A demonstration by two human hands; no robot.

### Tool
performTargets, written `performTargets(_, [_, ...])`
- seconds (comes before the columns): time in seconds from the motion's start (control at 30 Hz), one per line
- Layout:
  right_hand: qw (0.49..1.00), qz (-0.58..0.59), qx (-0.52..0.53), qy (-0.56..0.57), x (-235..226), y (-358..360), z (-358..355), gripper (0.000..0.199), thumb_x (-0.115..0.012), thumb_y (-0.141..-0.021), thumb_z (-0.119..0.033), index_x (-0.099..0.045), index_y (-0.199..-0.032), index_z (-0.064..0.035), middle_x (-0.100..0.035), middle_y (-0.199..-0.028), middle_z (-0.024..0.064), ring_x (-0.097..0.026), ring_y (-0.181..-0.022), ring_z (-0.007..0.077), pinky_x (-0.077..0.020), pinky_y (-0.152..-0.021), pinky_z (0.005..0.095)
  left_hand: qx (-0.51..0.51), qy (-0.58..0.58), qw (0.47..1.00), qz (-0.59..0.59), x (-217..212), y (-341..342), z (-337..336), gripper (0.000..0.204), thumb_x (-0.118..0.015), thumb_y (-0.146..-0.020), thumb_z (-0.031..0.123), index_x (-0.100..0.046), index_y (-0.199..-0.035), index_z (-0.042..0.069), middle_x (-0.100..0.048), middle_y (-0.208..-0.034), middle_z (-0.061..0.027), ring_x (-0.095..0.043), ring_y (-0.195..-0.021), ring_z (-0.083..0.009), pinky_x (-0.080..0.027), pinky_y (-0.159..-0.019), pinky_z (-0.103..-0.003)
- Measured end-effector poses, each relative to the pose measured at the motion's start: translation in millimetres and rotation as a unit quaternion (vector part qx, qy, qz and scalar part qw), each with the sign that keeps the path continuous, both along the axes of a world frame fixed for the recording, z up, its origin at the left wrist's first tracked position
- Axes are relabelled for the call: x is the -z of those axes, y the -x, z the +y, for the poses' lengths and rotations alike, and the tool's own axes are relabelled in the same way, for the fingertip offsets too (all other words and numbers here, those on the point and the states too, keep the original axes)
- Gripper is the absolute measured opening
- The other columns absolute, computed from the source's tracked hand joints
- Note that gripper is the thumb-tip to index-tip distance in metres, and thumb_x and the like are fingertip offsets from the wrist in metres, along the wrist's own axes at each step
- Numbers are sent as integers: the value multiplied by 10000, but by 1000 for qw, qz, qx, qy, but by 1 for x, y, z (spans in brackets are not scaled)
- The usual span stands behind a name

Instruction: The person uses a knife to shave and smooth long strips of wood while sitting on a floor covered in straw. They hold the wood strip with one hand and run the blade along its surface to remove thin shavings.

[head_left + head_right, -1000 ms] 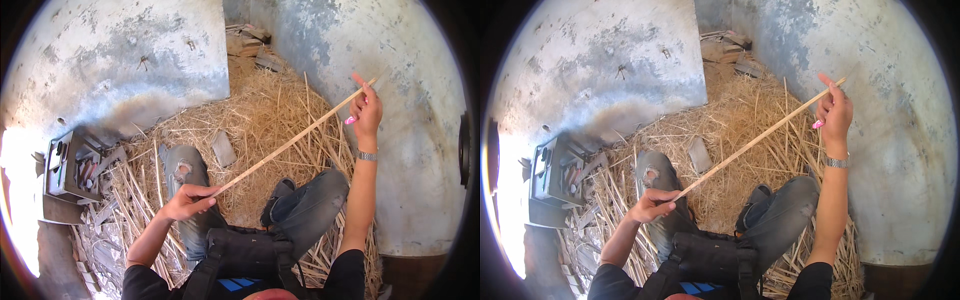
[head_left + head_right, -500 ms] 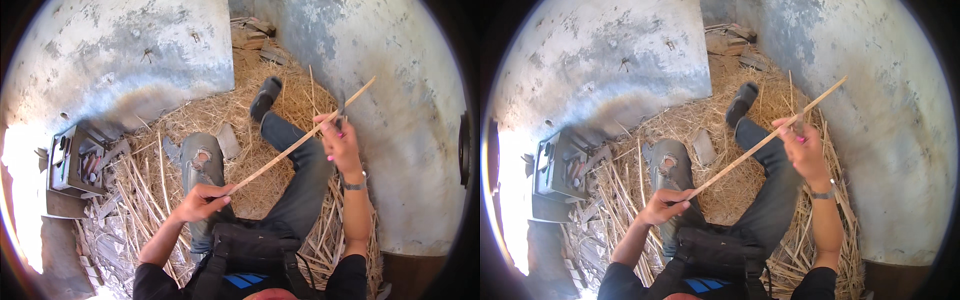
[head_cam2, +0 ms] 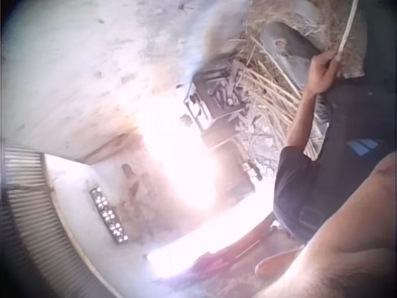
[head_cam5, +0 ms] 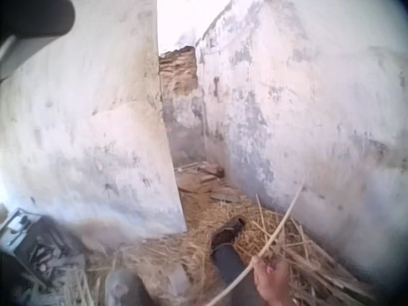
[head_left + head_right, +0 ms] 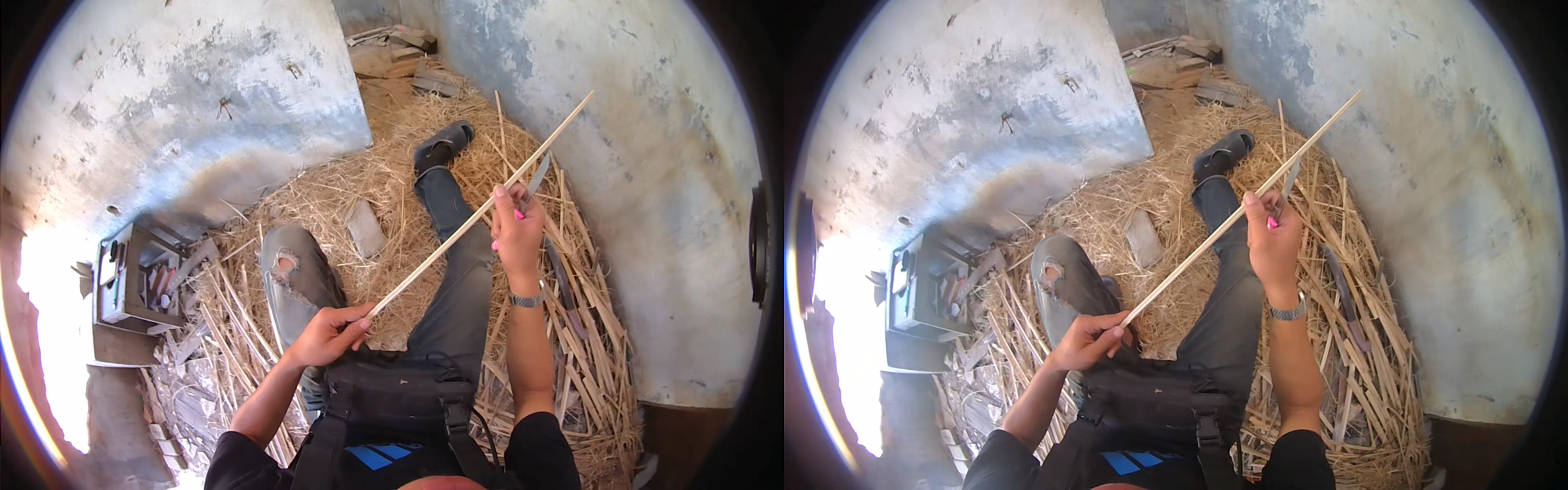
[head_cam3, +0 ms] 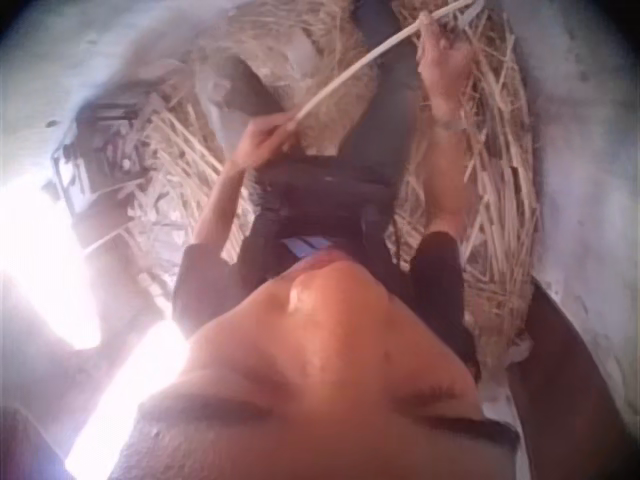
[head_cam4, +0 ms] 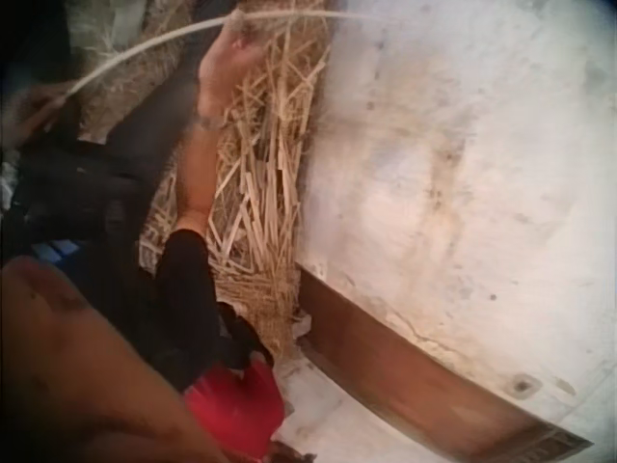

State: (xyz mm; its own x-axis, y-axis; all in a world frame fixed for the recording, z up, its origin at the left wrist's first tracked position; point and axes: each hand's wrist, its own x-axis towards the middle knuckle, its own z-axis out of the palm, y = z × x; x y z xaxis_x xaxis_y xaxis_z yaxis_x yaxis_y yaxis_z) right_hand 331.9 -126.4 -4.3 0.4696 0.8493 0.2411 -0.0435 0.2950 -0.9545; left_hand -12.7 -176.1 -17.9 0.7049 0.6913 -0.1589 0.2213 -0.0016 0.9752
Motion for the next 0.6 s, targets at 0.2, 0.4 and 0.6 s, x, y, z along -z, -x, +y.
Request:
performTargets(0.2, [1000,0,9,-3,28,-11,-26,259,-729,-993,-226,-591,-859,-52,-449,-627,-101,-341,-517,-1,-250,-475,218,15,35,999,18,-9,-27,-7,432,-527,-1100,153,-513,-1505,5,-563,-781,7,-522,-704,-56,-455,-667,-232])
performTargets(0.4, [999,40,-8,24,16,-4,-39,221,-715,-1002,-201,-596,-862,-78,-421,-595,-106,-334,-501,-5,-240,-459,220,-40,-65,993,88,-30,-24,-25,385,-580,-1071,155,-598,-1426,5,-614,-726,-16,-554,-679,-60,-474,-643,-254])
performTargets(0.6, [996,25,-81,39,28,35,-25,194,-637,-1050,-211,-589,-915,-81,-444,-630,-90,-342,-494,-6,-249,-443,202,-158,-198,956,150,-16,12,-17,281,-686,-1003,165,-719,-1242,20,-699,-707,-123,-718,-648,-140,-543,-612,-306])
